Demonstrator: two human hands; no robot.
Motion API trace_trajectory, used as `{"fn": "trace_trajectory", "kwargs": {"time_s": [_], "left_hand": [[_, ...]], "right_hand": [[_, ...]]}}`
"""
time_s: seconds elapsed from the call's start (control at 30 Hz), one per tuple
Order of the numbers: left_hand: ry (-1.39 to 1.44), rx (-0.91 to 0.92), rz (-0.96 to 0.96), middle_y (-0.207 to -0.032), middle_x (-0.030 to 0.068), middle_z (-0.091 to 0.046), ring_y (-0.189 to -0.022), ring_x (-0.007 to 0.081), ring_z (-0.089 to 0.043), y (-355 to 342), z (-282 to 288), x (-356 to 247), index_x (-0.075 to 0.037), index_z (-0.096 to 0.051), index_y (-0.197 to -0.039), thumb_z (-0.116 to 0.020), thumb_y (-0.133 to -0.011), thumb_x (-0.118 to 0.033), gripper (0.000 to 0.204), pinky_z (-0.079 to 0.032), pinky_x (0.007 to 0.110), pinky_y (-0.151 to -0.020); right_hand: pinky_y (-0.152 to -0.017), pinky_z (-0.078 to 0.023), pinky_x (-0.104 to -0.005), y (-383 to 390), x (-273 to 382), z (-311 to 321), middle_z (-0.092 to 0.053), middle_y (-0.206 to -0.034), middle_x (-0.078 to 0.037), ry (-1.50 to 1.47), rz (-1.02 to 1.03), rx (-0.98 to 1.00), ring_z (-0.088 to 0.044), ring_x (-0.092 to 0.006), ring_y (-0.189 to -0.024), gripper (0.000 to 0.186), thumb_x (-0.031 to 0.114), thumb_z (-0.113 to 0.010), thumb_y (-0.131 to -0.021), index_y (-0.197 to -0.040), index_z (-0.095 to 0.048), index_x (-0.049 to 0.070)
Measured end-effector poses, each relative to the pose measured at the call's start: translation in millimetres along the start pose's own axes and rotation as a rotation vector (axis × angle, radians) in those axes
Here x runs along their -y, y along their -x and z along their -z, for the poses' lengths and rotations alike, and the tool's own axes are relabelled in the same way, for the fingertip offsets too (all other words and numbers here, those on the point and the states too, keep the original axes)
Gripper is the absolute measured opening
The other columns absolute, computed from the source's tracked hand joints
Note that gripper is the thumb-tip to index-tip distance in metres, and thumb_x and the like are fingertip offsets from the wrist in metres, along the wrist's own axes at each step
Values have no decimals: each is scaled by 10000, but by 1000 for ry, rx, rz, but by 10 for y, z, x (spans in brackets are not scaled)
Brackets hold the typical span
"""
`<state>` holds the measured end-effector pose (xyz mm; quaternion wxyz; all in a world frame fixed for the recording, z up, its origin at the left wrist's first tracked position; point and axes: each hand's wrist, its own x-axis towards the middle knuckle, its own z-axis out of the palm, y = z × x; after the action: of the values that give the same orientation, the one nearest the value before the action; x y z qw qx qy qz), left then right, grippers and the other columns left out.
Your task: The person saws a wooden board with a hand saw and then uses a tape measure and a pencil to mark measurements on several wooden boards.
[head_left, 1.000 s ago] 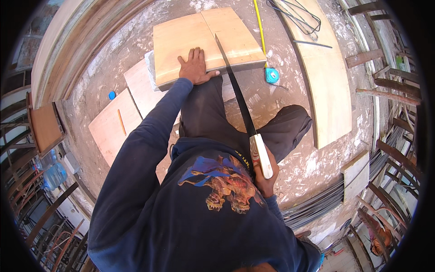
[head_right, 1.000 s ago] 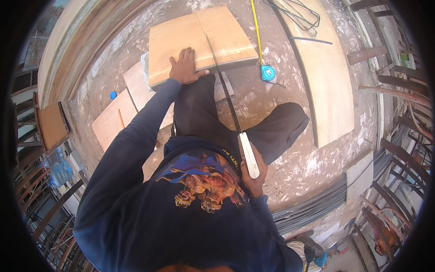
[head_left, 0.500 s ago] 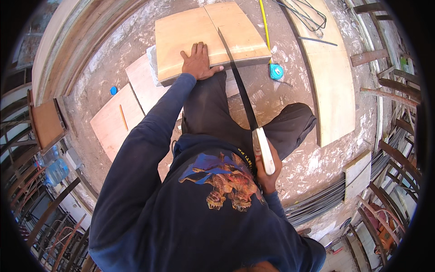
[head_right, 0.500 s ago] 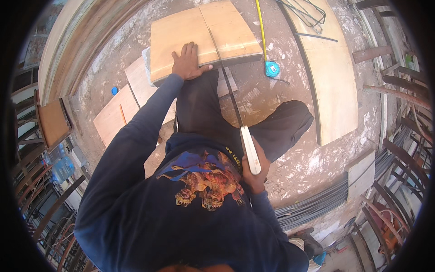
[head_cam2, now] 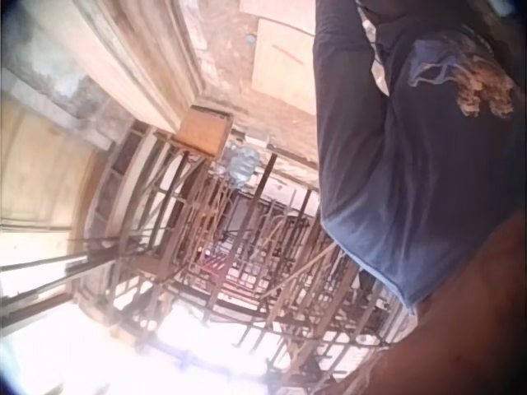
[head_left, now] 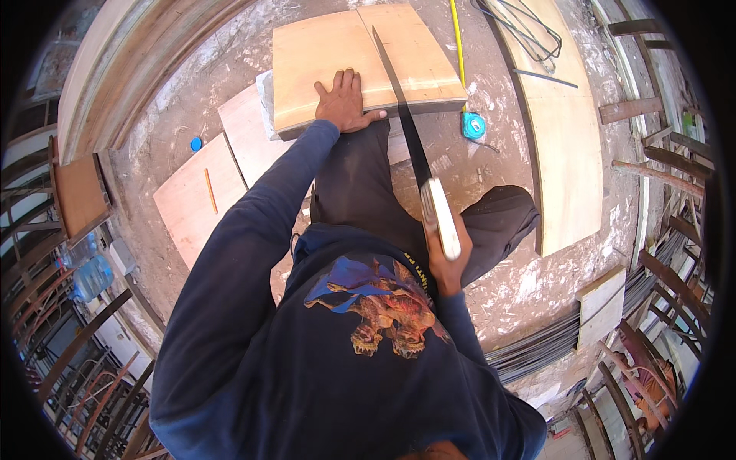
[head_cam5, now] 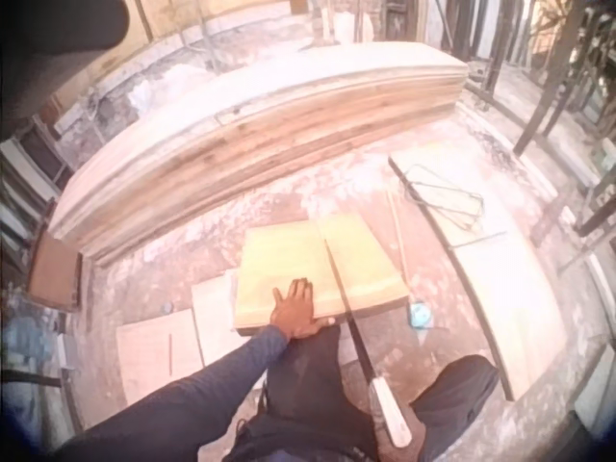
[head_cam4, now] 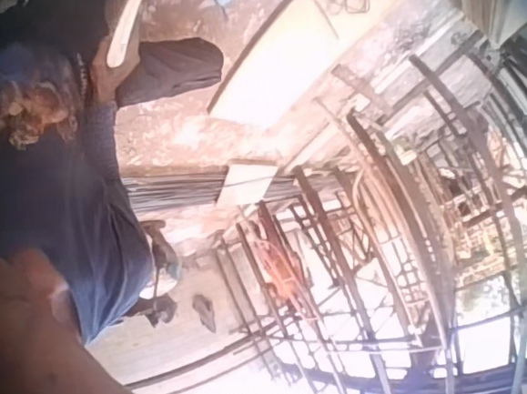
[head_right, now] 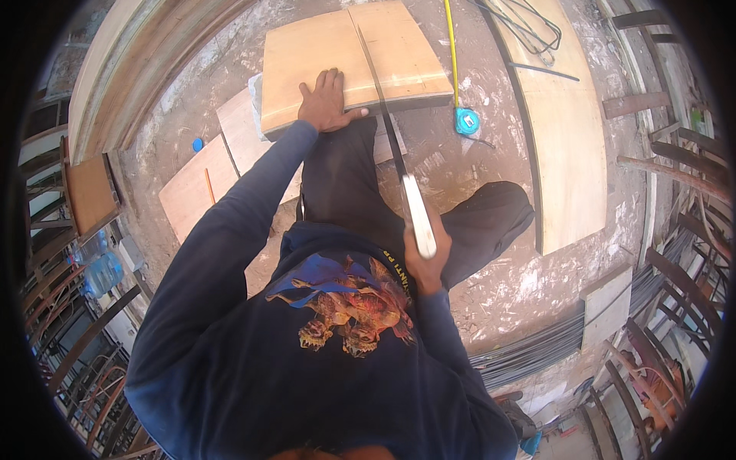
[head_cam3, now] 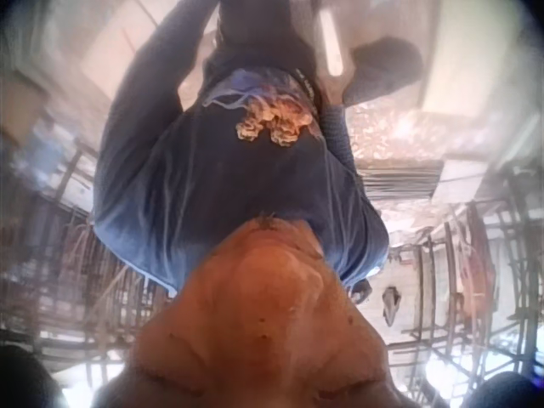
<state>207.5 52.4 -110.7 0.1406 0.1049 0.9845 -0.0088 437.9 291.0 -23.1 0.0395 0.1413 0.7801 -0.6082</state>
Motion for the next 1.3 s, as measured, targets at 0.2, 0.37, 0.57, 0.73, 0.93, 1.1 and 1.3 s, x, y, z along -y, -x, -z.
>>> {"fn": "trace_trajectory", "kwargs": {"time_s": [0.2, 0.37, 0.57, 0.73, 0.93, 1.1, 1.3], "left_hand": [[28, 1, -26, -1544, 145, -335, -1451, 278, -291, -7, 56, -25, 18, -330, -1483, -512, -812, -818, 1087, -319, 690, -1011], [26, -16, -11, -1513, 146, -355, -1432, 283, -314, -13, -25, 7, 18, -337, -1473, -539, -817, -794, 1063, -314, 693, -1015], [62, -15, -2, -1533, 155, -340, -1451, 286, -277, -37, -50, 10, 23, -338, -1482, -498, -797, -839, 1113, -276, 726, -1018], [79, -45, -20, -1529, 165, -352, -1450, 296, -298, -39, 2, 13, 25, -336, -1474, -543, -801, -809, 1091, -297, 718, -1030], [63, -41, -22, -1533, 171, -342, -1455, 302, -287, -37, -40, 19, 27, -322, -1481, -522, -802, -822, 1106, -301, 719, -1029], [61, 53, -17, -1536, 166, -326, -1456, 295, -267, -57, -13, 33, 36, -319, -1489, -496, -796, -842, 1133, -284, 730, -1013], [63, -11, -11, -1535, 175, -337, -1453, 300, -285, -33, 8, 7, 25, -324, -1480, -531, -795, -826, 1112, -299, 701, -1022]], "right_hand": [[-907, -512, -356, -529, -98, -312, -702, -1116, -184, 8, 211, -88, -686, -255, -1013, 472, 4, -626, -814, -1285, -603, -33], [-1019, -479, -341, 363, 105, 266, -680, -1239, -195, 8, 79, -10, -656, -244, -1170, 543, -34, -565, -790, -1332, -591, -21], [-873, -519, -348, -622, -82, -289, -712, -1087, -190, 29, 189, -33, -703, -272, -955, 461, 36, -632, -812, -1269, -614, -19], [-1010, -484, -349, 155, 192, 159, -669, -1250, -214, -35, 215, 5, -646, -259, -1185, 515, -10, -593, -820, -1334, -569, -41], [-925, -517, -335, -182, -4, -21, -704, -1147, -202, 59, 159, -17, -692, -245, -1063, 480, 9, -622, -815, -1292, -597, -36], [-906, -517, -326, -442, -199, -223, -705, -1143, -193, 19, 228, -53, -696, -235, -1052, 507, 6, -637, -796, -1302, -609, 3], [-1002, -488, -337, 250, 240, 250, -685, -1223, -205, -15, 93, 0, -668, -241, -1145, 515, -32, -564, -817, -1331, -575, -57]]}}
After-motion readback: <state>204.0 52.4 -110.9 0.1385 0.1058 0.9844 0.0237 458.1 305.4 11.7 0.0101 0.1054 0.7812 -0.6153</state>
